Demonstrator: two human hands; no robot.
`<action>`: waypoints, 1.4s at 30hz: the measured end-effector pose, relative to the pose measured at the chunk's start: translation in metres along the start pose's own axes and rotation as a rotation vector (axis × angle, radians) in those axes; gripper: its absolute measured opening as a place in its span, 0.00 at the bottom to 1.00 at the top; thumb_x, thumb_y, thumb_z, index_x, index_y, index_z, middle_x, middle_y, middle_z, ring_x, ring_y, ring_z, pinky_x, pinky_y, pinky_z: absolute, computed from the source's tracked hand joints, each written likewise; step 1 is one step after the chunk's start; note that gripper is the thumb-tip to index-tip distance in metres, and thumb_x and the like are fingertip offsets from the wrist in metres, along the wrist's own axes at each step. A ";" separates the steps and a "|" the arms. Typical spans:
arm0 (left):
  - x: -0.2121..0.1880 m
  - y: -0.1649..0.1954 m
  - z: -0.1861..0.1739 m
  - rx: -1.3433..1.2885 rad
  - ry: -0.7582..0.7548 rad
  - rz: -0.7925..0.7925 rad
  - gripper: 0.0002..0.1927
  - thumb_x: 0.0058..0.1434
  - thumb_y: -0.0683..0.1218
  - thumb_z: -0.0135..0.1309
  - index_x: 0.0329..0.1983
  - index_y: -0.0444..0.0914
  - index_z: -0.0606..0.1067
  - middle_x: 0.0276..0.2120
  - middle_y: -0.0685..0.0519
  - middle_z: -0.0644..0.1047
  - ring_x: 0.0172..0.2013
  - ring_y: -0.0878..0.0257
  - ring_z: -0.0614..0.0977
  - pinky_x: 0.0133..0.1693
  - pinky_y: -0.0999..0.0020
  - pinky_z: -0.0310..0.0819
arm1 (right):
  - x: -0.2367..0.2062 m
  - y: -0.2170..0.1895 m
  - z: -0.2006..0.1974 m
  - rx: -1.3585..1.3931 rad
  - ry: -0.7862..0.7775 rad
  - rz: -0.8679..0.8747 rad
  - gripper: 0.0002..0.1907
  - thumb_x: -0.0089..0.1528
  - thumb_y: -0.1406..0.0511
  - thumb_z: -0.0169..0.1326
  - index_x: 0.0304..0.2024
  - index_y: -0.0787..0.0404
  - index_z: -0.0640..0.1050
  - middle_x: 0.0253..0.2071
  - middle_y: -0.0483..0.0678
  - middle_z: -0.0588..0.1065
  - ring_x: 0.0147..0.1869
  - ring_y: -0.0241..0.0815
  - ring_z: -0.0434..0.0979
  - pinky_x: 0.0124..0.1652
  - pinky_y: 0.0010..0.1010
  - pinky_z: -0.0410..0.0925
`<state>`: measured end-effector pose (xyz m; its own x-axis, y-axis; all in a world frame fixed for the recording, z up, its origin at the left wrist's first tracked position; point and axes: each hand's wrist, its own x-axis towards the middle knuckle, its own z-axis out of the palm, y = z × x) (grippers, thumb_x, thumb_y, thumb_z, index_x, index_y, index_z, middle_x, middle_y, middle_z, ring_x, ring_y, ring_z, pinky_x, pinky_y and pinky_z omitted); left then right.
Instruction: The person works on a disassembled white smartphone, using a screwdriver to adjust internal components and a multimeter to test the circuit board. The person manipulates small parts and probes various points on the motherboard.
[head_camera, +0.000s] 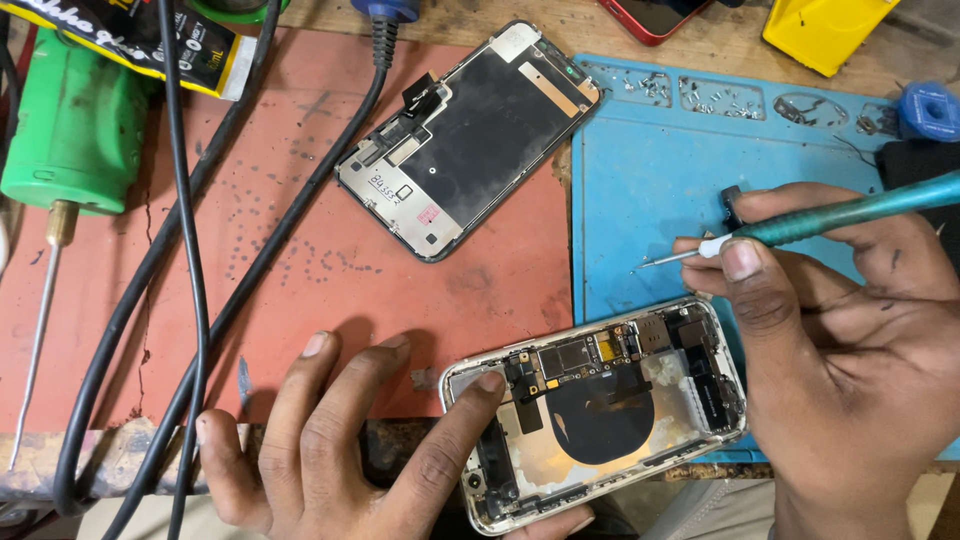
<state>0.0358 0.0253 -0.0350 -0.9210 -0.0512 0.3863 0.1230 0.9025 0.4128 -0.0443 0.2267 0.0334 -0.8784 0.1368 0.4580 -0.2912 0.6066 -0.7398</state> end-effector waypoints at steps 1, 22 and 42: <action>0.000 0.000 0.000 0.000 -0.001 0.000 0.34 0.51 0.86 0.46 0.54 0.70 0.75 0.57 0.56 0.68 0.70 0.53 0.59 0.69 0.22 0.28 | 0.000 0.000 0.000 -0.004 0.000 0.002 0.10 0.72 0.73 0.54 0.51 0.77 0.70 0.52 0.59 0.76 0.50 0.48 0.85 0.48 0.32 0.79; 0.003 0.010 0.002 -0.033 0.068 -0.088 0.34 0.47 0.86 0.49 0.48 0.67 0.81 0.53 0.57 0.74 0.66 0.53 0.66 0.71 0.34 0.27 | -0.011 -0.027 0.001 -0.055 -0.013 0.291 0.10 0.67 0.72 0.53 0.50 0.70 0.73 0.36 0.62 0.78 0.42 0.49 0.86 0.45 0.35 0.82; 0.002 0.002 -0.006 -0.056 0.004 -0.042 0.34 0.50 0.84 0.48 0.52 0.67 0.80 0.58 0.54 0.72 0.68 0.51 0.63 0.70 0.32 0.25 | -0.034 -0.039 0.012 0.037 -0.213 0.264 0.51 0.63 0.77 0.52 0.73 0.56 0.32 0.47 0.63 0.80 0.49 0.53 0.85 0.55 0.43 0.77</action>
<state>0.0365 0.0249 -0.0288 -0.9244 -0.0904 0.3706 0.1045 0.8743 0.4739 -0.0070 0.1890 0.0410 -0.9837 0.1160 0.1374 -0.0531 0.5424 -0.8384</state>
